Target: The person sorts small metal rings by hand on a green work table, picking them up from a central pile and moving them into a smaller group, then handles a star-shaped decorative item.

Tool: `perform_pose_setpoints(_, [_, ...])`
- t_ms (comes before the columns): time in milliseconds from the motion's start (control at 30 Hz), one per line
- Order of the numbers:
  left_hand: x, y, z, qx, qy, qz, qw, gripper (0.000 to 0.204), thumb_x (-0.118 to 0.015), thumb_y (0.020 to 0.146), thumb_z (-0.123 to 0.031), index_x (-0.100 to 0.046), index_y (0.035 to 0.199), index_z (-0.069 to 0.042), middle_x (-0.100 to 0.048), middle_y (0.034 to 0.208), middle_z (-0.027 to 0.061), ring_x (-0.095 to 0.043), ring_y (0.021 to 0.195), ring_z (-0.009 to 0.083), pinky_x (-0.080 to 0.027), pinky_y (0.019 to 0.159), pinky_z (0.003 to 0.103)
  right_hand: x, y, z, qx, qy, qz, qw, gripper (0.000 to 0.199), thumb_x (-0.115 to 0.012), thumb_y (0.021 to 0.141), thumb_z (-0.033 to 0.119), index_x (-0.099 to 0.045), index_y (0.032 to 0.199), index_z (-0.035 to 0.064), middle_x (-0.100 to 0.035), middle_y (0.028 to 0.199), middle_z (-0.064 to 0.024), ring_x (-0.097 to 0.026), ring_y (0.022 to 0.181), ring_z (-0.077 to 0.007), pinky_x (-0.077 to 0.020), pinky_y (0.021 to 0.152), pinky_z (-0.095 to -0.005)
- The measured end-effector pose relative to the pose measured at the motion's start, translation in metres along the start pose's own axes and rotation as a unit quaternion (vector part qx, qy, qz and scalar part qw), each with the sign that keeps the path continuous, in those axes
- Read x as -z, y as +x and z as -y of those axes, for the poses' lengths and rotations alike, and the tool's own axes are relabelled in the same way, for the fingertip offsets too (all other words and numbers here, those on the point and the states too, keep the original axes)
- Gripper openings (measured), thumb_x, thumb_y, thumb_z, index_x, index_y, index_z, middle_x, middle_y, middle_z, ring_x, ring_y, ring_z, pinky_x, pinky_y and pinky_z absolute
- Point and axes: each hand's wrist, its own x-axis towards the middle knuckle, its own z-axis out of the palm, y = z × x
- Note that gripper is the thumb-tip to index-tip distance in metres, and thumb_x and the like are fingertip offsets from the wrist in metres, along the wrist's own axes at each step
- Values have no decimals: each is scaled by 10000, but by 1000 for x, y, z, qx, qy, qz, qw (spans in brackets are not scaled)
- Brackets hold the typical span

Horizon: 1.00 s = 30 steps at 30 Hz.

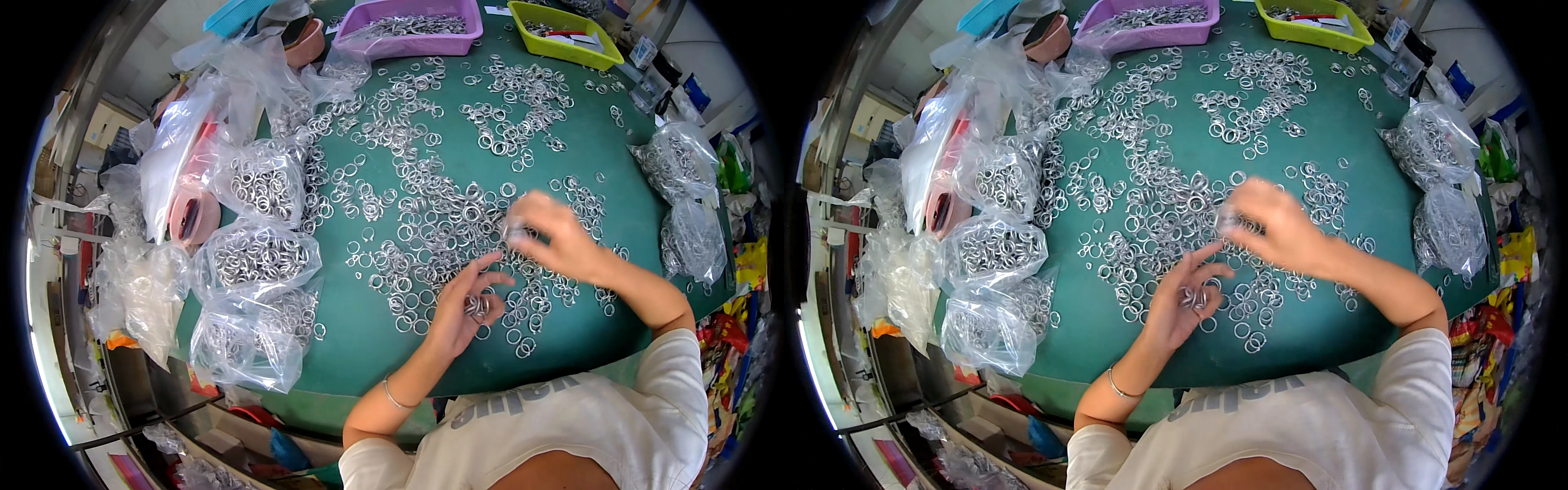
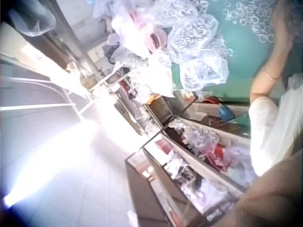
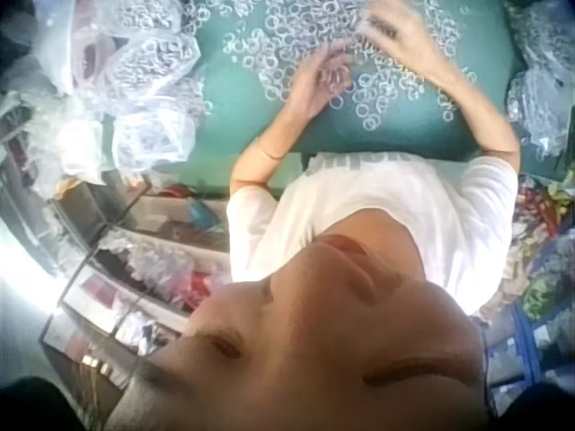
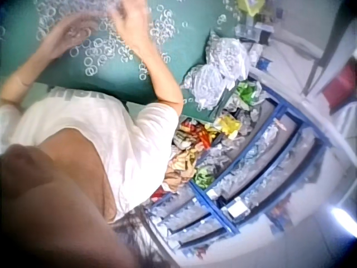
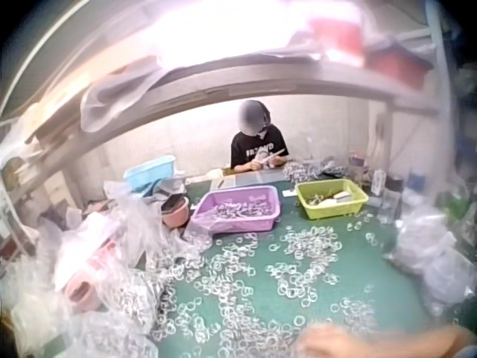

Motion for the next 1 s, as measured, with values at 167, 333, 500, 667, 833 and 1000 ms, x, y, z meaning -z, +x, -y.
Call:
perform_pose_setpoints(167, [32, 9, 14, 41, 45, 58, 996, 306, -470, 916, -298, -577, 1021, -31, -601, 756, 53, -587, 627, 123, -385, 446, 188, -5, 15, -2, -73, 27, -4, 997, 198, -647, 752, 134, -613, 915, 25, -606, 933, -111, -554, 881, -276, -440, 782, -367])
perform_pose_setpoints(333, [26, 10, 14, 37, 52, 73, 995, 262, -467, 884, -215, -579, 977, 3, -596, 825, 102, -578, 736, 186, -395, 460, 212, -30, 52, -78, 45, -209, -127, 969, 201, -602, 763, 58, -597, 961, 24, -616, 932, -114, -553, 889, -290, -435, 788, -380])
perform_pose_setpoints(500, [37, 15, 15, 12, -73, 126, 989, 376, -409, 842, -190, -491, 1144, 19, -570, 1034, 133, -579, 894, 225, -451, 533, 244, -17, 51, -94, -42, -107, -62, 991, 256, -619, 751, 52, -580, 1003, 26, -622, 949, -106, -567, 867, -283, -448, 765, -375])
perform_pose_setpoints(667, [10, 5, 10, -30, -112, 9, 993, 481, -393, 900, -329, -396, 1276, -29, -505, 1197, 161, -544, 1019, 257, -502, 655, 268, 3, 35, -3, -62, 126, 85, 986, 258, -650, 734, 81, -600, 976, 7, -621, 914, -108, -581, 858, -253, -456, 745, -360])
perform_pose_setpoints(833, [32, 15, 16, -4, -89, 148, 985, 300, -454, 917, -231, -489, 1150, -45, -535, 917, 95, -480, 646, 95, -382, 429, 168, -7, 33, -34, -30, -169, -12, 985, 245, -627, 768, 126, -596, 986, 18, -568, 963, -84, -497, 935, -274, -404, 838, -358])
perform_pose_setpoints(1000, [41, 13, 15, 54, -187, 145, 970, 279, -472, 900, -176, -493, 1124, -11, -494, 831, 70, -397, 575, 73, -308, 383, 162, -16, 28, -65, -65, -145, -18, 987, 216, -621, 778, 168, -582, 940, 30, -543, 972, -77, -467, 959, -256, -355, 850, -387])
